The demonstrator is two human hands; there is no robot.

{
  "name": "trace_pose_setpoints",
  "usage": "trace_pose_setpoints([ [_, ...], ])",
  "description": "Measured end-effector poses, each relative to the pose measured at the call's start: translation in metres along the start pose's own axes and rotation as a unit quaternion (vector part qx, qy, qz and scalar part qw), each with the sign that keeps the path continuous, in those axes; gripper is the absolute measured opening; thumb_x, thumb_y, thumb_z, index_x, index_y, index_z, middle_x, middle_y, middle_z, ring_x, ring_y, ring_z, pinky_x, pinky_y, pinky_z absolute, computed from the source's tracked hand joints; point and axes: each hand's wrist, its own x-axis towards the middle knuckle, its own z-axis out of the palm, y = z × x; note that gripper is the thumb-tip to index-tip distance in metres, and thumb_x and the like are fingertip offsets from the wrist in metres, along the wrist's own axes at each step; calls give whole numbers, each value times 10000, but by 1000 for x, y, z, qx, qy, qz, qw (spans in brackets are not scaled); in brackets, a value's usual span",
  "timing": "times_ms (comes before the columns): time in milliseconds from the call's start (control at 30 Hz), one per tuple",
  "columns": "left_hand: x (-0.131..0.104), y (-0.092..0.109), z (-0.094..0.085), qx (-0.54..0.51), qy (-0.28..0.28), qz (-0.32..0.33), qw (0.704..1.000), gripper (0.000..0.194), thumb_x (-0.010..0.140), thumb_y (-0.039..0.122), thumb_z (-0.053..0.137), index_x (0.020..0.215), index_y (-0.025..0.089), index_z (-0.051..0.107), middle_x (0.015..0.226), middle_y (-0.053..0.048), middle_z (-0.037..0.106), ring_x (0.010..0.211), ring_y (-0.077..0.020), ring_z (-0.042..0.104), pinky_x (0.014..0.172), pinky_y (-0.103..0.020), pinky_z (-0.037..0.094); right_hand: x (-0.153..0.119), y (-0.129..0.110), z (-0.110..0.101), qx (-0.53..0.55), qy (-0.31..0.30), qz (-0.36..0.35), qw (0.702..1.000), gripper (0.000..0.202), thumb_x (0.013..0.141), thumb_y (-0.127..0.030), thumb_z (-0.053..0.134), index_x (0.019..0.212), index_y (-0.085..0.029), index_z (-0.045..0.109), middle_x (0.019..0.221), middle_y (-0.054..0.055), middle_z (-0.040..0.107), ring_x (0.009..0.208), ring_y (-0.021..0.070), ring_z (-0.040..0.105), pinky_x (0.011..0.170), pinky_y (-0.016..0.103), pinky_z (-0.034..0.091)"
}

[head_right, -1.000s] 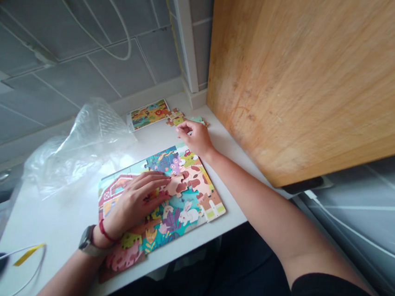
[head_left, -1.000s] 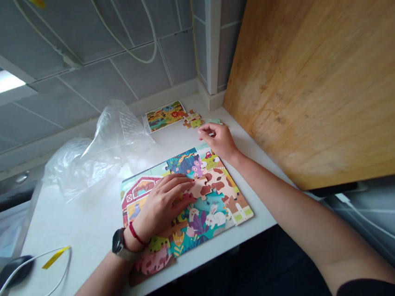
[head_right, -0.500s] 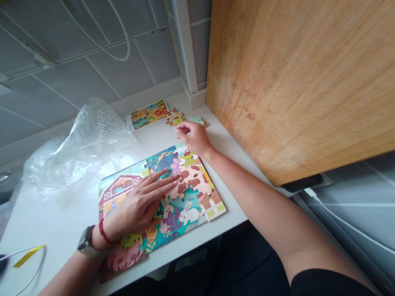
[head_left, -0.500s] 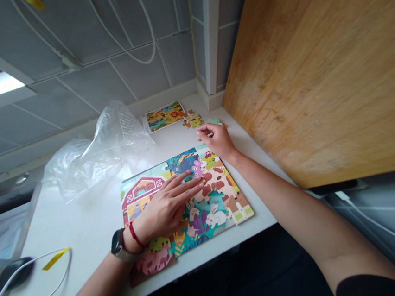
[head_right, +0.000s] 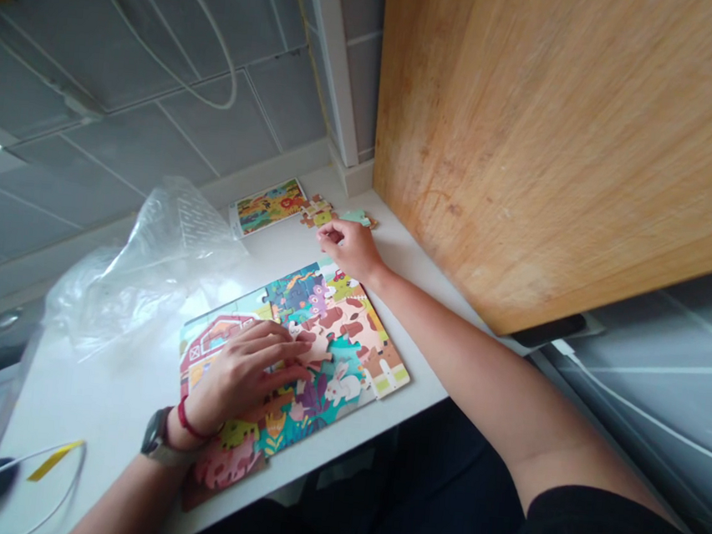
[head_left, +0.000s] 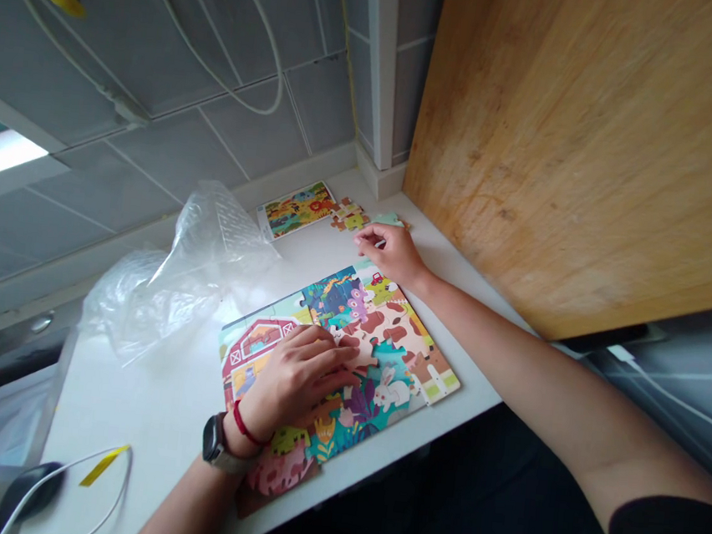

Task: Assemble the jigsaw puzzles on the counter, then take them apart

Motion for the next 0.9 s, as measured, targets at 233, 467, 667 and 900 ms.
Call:
trace_pose_setpoints([
  [233,4,0,-12,-15,-36,-40,998,567,954,200,635,1502,249,502,1477,-120,602,1408,-319,509,1151,-547,461,-1,-1,0,2,-2,0,1000,111,869,-245,646,835,-177,727,712,10,730,684,165,697,684,263,522],
  [467,2,0,-8,-11,-47,-58,997,585,966,222,636,1523,234,459,1375,-111,675,1411,-313,508,1134,-516,486,-1,-2,0,-2,-5,2,1000,112,870,-249,648,827,-177,722,709,9,728,684,164,691,689,264,519],
  [667,8,10,0,-30,-6,-46,998,406,971,256,687,1367,243,600,1265,-112,699,1217,-268,629,1015,-452,554,0,-1,1,-7,-7,3,1000,110,870,-234,644,820,-178,724,702,0,724,673,153,678,700,262,515],
  [900,11,29,16,27,19,-42,999,273,937,380,750,1181,263,711,1187,-75,724,1144,-270,644,957,-467,563,0,-2,1,3,-10,4,1000,105,867,-228,644,820,-175,722,709,2,732,679,154,688,690,256,521],
])
